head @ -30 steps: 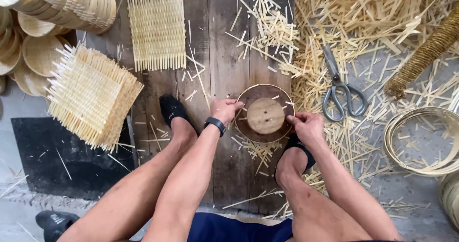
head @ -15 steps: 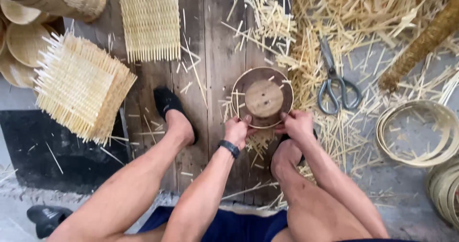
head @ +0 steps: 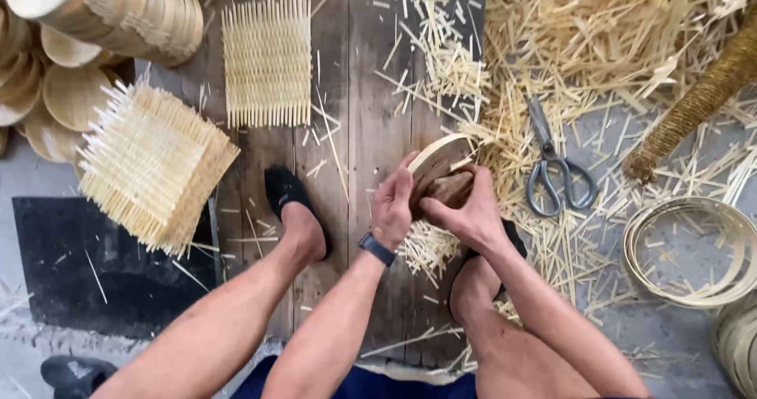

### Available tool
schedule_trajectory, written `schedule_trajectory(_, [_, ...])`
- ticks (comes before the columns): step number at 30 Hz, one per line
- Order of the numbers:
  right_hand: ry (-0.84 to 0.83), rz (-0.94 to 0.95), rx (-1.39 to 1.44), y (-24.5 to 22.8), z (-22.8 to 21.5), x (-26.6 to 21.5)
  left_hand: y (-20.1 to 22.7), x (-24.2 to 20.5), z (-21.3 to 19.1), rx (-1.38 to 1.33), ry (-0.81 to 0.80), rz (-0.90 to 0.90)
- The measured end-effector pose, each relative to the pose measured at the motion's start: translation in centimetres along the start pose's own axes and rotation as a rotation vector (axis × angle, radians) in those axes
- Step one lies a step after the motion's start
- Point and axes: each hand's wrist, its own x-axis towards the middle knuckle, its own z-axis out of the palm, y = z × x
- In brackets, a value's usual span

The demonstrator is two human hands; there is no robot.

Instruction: Trim and assemble woven bamboo tray components using scissors and wooden molds.

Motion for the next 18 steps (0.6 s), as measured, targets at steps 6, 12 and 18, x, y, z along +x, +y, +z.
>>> schedule_trajectory(6, [0.032, 0.03, 0.026, 2.2, -0.1, 1.1, 2.3, 1.4, 0.7, 0.46, -0.046, 0.205])
schedule_trajectory(12, [-0.306, 0.029, 1.074, 5.2, -5.7, -1.2, -3.9, 5.8, -8.4, 0.636, 0.291, -0.17])
schedule_trajectory(18, [-0.181, -0.11, 1.079, 8.1, -7.4, -2.6, -6.7, 4.2, -15.8, 0.91, 0.04, -0.229])
